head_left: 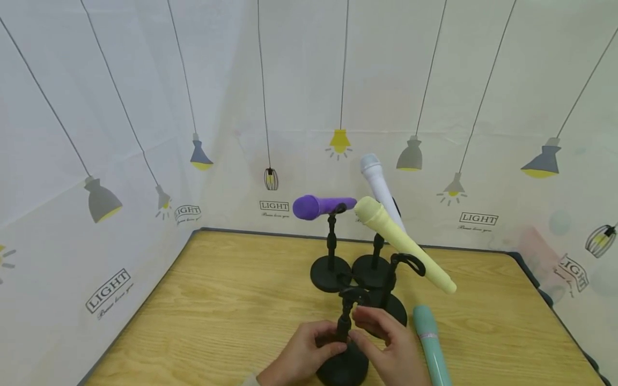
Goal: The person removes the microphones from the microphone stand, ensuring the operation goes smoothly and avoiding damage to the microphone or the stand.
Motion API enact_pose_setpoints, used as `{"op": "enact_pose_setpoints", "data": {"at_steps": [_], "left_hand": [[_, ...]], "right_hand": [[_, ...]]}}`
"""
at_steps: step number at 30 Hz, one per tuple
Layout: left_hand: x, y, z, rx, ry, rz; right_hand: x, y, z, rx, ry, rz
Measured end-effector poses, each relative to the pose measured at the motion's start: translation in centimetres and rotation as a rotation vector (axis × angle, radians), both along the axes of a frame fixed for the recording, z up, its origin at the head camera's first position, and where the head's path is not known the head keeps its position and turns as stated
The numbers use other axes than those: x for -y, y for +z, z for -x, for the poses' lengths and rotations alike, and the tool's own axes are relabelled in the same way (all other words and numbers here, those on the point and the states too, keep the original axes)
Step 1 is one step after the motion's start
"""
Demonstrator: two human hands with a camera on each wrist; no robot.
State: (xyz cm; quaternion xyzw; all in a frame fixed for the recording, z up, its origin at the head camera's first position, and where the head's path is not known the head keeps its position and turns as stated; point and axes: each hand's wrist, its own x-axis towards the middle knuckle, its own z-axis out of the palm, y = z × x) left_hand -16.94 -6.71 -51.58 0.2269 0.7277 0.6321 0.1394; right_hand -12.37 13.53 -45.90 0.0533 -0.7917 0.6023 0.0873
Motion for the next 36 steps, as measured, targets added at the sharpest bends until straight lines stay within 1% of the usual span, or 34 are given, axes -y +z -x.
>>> {"op": "enact_pose_setpoints", "data": {"at_steps": [3,5,7,9,13,16,18,21,25,28,30,31,32,33,36], "left_hand": [[-0.2,-0.2,-0.2,-0.001,-0.016,-0.013],[-0.3,-0.3,-0.3,-0.007,-0.022,-0.021],[-0.4,-0.3,-0.4,-0.009,-0.025,-0.03],[-0.5,-0.3,-0.4,-0.004,-0.024,-0.035],[-0.7,-0.3,-0.5,0.01,-0.02,-0.043],[-0.8,-0.4,-0.5,-0.006,-0.01,-0.04],[-0.9,-0.4,-0.5,-0.033,0.002,-0.029],[-1.0,-0.4,-0.5,-0.076,0.024,-0.008],[-1.3,-0.2,-0.6,-0.09,0.034,-0.005],[-1.4,-0.2,-0.7,-0.096,0.04,-0.011],[-1.5,-0.3,-0.7,-0.114,0.041,-0.008],[-1.5,-0.4,-0.7,-0.121,0.042,-0.004],[-1.5,-0.5,-0.7,-0.131,0.043,0.002],[-1.4,-0.5,-0.7,-0.129,0.04,0.005],[-1.3,-0.6,-0.7,-0.113,0.03,0.015]], "right_hand": [[0.4,-0.2,0.0,-0.081,0.004,-0.008],[0.7,-0.5,-0.1,-0.143,-0.011,-0.02],[1.1,-0.8,-0.2,-0.184,-0.031,-0.019],[1.5,-1.0,-0.2,-0.175,-0.054,-0.005],[2.0,-1.2,-0.1,-0.113,-0.096,0.014],[2.3,-1.1,-0.2,-0.084,-0.126,0.006],[2.4,-1.1,-0.2,-0.085,-0.136,-0.014],[2.4,-1.1,-0.2,-0.107,-0.128,-0.044],[2.1,-1.1,-0.3,-0.142,-0.096,-0.064],[1.8,-1.3,-0.2,-0.201,-0.056,-0.075],[1.5,-1.5,-0.1,-0.229,-0.007,-0.066],[1.2,-1.5,0.0,-0.231,0.036,-0.06],[0.9,-1.6,0.2,-0.245,0.094,-0.045],[0.5,-1.7,0.3,-0.235,0.159,-0.027],[-0.5,-1.8,0.6,-0.164,0.328,0.02]]}}
